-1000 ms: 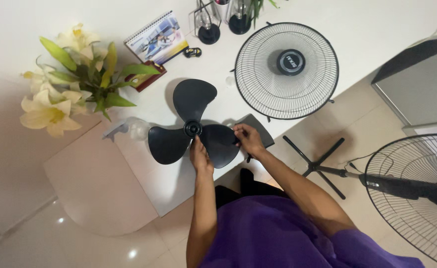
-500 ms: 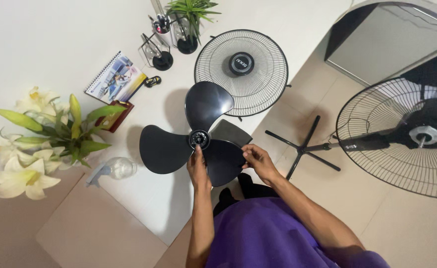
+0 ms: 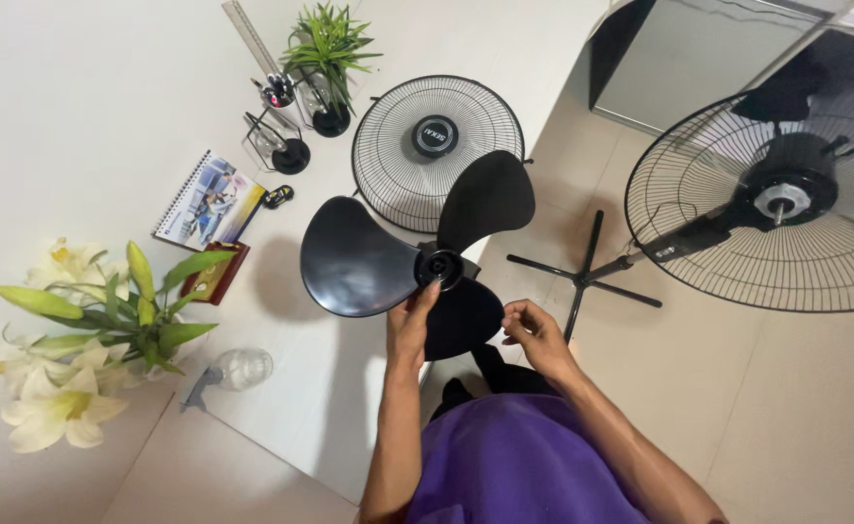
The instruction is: The person assembles a standing fan by attaching the rear cage, inserting a plastic hub, mounting the fan blades, securing them with a nut, and finally attaching the front cage. The assembly is completed on a white countertop in a well-lit room.
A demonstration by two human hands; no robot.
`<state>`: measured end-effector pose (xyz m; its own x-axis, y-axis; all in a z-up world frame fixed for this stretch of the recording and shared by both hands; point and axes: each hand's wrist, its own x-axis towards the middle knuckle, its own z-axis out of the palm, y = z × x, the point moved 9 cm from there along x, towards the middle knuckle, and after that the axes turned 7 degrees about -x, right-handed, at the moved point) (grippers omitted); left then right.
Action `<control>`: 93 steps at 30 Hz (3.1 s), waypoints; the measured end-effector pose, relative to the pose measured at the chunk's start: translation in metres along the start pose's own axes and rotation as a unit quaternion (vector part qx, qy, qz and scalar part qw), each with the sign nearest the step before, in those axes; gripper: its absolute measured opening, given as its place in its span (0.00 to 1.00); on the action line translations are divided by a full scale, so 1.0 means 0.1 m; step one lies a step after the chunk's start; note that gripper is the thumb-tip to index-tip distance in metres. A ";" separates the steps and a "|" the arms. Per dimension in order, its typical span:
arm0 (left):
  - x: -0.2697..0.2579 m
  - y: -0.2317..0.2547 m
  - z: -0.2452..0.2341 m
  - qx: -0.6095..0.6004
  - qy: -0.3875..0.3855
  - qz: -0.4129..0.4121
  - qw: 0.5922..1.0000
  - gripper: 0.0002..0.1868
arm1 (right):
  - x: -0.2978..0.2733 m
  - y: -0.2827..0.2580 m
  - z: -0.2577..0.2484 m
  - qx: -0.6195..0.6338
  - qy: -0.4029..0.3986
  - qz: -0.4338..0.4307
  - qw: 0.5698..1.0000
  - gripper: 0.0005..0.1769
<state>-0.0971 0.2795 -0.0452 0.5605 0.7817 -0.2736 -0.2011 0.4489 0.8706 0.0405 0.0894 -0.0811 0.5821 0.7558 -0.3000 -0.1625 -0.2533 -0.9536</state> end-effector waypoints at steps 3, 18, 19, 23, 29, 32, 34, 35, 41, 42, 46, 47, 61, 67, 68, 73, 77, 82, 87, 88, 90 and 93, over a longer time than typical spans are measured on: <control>-0.08 0.06 0.21 0.003 -0.033 0.011 0.999 0.20 | -0.17 -0.24 -0.11 -0.046 0.071 -0.053 0.995 0.13; -0.61 0.06 1.05 0.220 -0.206 0.133 0.944 0.24 | -0.79 -0.91 0.10 0.155 0.097 -0.066 0.981 0.34; -0.68 0.11 1.07 0.193 -0.206 0.162 0.946 0.26 | -0.82 -0.87 0.10 0.167 0.090 -0.069 0.979 0.35; -0.99 0.34 1.20 0.160 -0.231 0.284 0.917 0.29 | -0.96 -0.68 0.01 0.253 0.099 -0.070 0.960 0.38; -1.43 0.38 1.51 0.317 -0.244 0.434 0.807 0.30 | -1.13 -0.50 -0.19 0.377 0.092 -0.031 0.921 0.31; -1.58 0.34 1.69 0.366 -0.274 0.463 0.759 0.30 | -1.26 -0.55 -0.35 0.472 0.059 -0.102 0.874 0.30; -1.65 0.30 1.79 0.387 -0.304 0.462 0.738 0.30 | -1.26 -0.35 -0.34 0.576 0.059 -0.006 0.816 0.34; -1.69 0.30 1.81 0.392 -0.320 0.455 0.733 0.30 | -1.27 -0.26 -0.33 0.623 0.056 0.043 0.779 0.36; -1.73 0.20 1.59 0.362 -0.292 0.394 0.793 0.31 | -1.13 0.06 -1.00 0.559 0.134 0.003 0.818 0.35; -1.65 0.14 1.46 0.340 -0.271 0.370 0.821 0.31 | -1.09 0.11 -1.09 0.558 0.135 0.003 0.819 0.35; -0.94 -0.46 0.54 0.228 -0.034 0.145 0.962 0.32 | -1.04 0.21 -1.45 0.539 0.145 0.017 0.830 0.35; -0.74 -0.72 0.26 0.166 0.035 0.072 0.983 0.33 | -1.04 0.23 -1.49 0.537 0.145 0.021 0.831 0.35; 0.67 -1.90 -0.69 0.361 0.423 -0.027 0.831 0.53 | -0.87 0.63 -1.42 0.483 0.081 0.102 0.866 0.35; 0.81 -1.77 -0.63 0.451 0.443 -0.072 0.772 0.56 | -0.93 0.55 -1.29 0.379 0.118 0.131 0.909 0.34; 0.84 -1.75 -0.64 0.455 0.439 -0.065 0.772 0.55 | -0.95 0.52 -1.30 0.337 0.138 0.125 0.923 0.33; 1.08 -1.83 -0.85 0.436 0.372 -0.099 0.813 0.52 | -0.93 0.48 -1.24 0.411 0.162 0.138 0.887 0.36; 1.26 -1.95 -0.95 0.397 0.273 -0.105 0.870 0.36 | -0.79 0.30 -1.10 0.514 0.118 0.141 0.838 0.44; 1.06 -1.67 -0.73 0.121 0.182 0.012 0.976 0.31 | -0.74 -0.07 -1.06 0.545 0.120 0.044 0.829 0.44; 0.45 -0.54 0.30 0.201 0.019 0.074 0.977 0.25 | -0.70 -0.19 -1.10 0.620 0.101 -0.004 0.778 0.45; 0.31 -0.32 0.58 0.240 -0.013 0.100 0.966 0.24 | -0.67 -0.34 -1.10 0.632 0.029 -0.081 0.770 0.46; 0.05 0.01 1.09 0.281 -0.071 0.134 0.948 0.24 | -0.65 -0.25 -1.13 0.627 0.035 -0.079 0.774 0.44; -0.34 0.32 1.83 0.347 -0.168 0.221 0.896 0.28 | -0.63 0.11 -1.29 0.611 0.157 0.011 0.776 0.38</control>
<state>0.0246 0.1880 0.0672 0.7830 0.5901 0.1968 0.0201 -0.3401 0.9402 0.1051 -0.0384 -0.0694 0.7028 0.5261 -0.4789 -0.6974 0.6426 -0.3174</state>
